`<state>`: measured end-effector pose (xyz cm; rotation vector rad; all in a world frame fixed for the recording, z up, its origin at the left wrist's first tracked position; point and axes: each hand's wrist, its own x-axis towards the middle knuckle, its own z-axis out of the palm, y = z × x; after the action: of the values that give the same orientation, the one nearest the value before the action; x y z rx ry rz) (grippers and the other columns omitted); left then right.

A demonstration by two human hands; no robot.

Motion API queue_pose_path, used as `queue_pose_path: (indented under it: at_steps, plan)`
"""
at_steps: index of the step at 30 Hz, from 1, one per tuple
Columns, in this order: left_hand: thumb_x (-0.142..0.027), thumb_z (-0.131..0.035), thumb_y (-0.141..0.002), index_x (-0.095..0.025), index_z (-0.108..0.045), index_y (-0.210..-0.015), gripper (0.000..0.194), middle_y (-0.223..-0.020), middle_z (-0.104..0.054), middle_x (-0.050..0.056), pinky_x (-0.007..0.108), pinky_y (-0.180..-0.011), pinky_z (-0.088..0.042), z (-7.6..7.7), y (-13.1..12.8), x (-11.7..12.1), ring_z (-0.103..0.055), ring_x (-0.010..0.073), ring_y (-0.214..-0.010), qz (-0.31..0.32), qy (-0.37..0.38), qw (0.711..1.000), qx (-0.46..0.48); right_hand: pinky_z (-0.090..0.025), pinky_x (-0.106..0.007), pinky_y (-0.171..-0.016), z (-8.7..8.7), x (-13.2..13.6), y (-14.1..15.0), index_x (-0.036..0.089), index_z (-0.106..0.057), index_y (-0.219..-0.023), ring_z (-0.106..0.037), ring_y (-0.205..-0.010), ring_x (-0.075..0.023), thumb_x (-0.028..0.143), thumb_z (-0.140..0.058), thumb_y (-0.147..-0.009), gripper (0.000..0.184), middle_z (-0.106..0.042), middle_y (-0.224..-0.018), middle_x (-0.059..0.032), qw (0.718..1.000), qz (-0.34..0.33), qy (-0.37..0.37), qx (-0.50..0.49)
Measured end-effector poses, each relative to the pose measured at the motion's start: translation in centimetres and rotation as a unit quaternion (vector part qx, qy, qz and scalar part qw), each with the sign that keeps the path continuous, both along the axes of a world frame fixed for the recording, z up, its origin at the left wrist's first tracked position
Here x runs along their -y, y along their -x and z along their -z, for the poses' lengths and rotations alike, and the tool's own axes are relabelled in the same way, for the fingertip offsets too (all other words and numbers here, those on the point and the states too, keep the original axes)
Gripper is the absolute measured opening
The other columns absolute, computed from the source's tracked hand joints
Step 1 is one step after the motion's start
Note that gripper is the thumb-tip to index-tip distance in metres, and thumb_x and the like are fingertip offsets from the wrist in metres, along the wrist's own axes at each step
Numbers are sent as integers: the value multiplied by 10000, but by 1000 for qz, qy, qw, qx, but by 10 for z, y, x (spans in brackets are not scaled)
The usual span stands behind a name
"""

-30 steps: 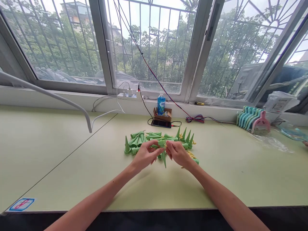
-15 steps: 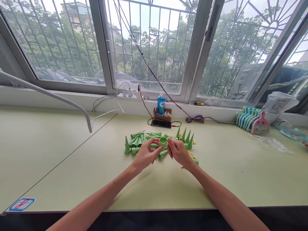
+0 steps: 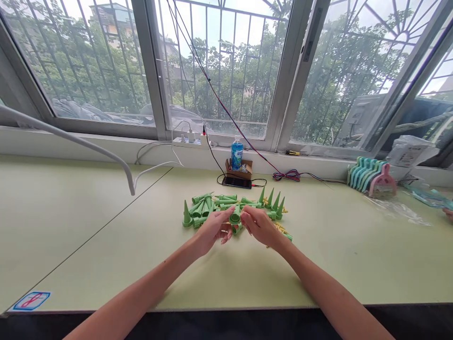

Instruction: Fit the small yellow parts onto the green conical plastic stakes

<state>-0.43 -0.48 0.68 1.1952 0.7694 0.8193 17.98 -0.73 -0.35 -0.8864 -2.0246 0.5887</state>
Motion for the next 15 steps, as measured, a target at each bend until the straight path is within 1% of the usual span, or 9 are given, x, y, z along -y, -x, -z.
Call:
queue_pose_path:
  at_steps: [4, 7, 10, 13, 15]
  plan:
    - [-562, -660, -809, -145, -572, -815, 426, -705, -591, 25, 184, -370, -312, 0, 1, 1, -470, 67, -449, -9, -20, 1000, 4, -381, -256, -554, 0, 0, -1, 216, -457, -714, -466, -524, -136, 520, -301, -1016, 456, -470, -533, 27, 1000, -3, 9, 1]
    - [-544, -671, -807, -155, -568, -807, 402, -602, -522, -16, 186, -377, -308, 0, 2, 1, -457, 74, -437, -11, -47, 999, -12, -375, -255, -555, 1, 0, -2, 214, -448, -699, -444, -511, -127, 507, -307, -1019, 457, -464, -529, 33, 1000, -6, 8, 2]
    - [-524, -685, -798, -166, -564, -780, 378, -530, -471, -47, 191, -386, -318, 1, 3, 2, -453, 80, -428, -19, -95, 994, -40, -360, -257, -546, 4, -1, -1, 213, -426, -648, -415, -489, -117, 496, -293, -1026, 491, -451, -515, 35, 1000, 6, 11, -8]
    - [-474, -714, -785, -171, -573, -805, 335, -559, -505, -49, 194, -383, -309, 1, 2, 4, -451, 72, -415, -25, -158, 984, -77, -322, -261, -502, 6, -3, 1, 216, -376, -578, -369, -451, -111, 515, -288, -1022, 543, -409, -482, 36, 999, 25, 34, -26]
    - [-444, -724, -781, -168, -596, -851, 312, -656, -557, -27, 196, -377, -303, 2, 0, 5, -450, 59, -419, -30, -202, 974, -99, -305, -267, -483, 6, -4, 1, 218, -348, -535, -350, -433, -111, 527, -293, -1016, 575, -391, -459, 32, 998, 37, 47, -31]
